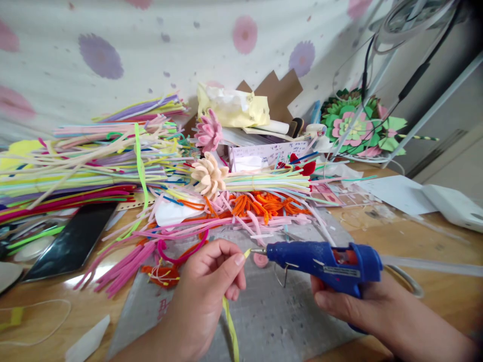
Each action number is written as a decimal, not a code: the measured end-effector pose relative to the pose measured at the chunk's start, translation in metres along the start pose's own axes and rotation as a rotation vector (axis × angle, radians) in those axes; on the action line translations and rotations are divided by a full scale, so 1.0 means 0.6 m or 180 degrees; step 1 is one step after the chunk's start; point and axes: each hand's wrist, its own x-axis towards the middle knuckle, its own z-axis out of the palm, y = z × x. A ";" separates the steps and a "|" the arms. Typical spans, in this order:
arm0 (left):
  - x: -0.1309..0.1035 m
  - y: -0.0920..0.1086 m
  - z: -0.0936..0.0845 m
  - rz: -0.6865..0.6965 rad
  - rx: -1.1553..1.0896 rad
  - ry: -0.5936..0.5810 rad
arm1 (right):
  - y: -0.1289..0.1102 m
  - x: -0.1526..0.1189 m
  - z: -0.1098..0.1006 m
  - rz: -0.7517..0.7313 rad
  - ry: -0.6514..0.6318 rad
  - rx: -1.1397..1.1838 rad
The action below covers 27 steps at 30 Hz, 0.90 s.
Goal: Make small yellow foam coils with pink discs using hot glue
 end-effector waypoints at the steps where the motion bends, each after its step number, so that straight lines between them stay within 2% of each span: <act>1: 0.000 0.000 0.000 -0.0004 0.0003 -0.0013 | 0.001 0.000 0.001 0.0004 -0.0002 -0.0021; 18: -0.002 -0.001 -0.002 -0.0076 -0.0101 -0.0080 | 0.002 -0.005 -0.003 0.0171 0.0024 -0.0227; 27: -0.002 0.005 0.002 -0.0192 -0.0417 -0.0197 | -0.003 -0.005 -0.016 0.0274 -0.0058 0.0242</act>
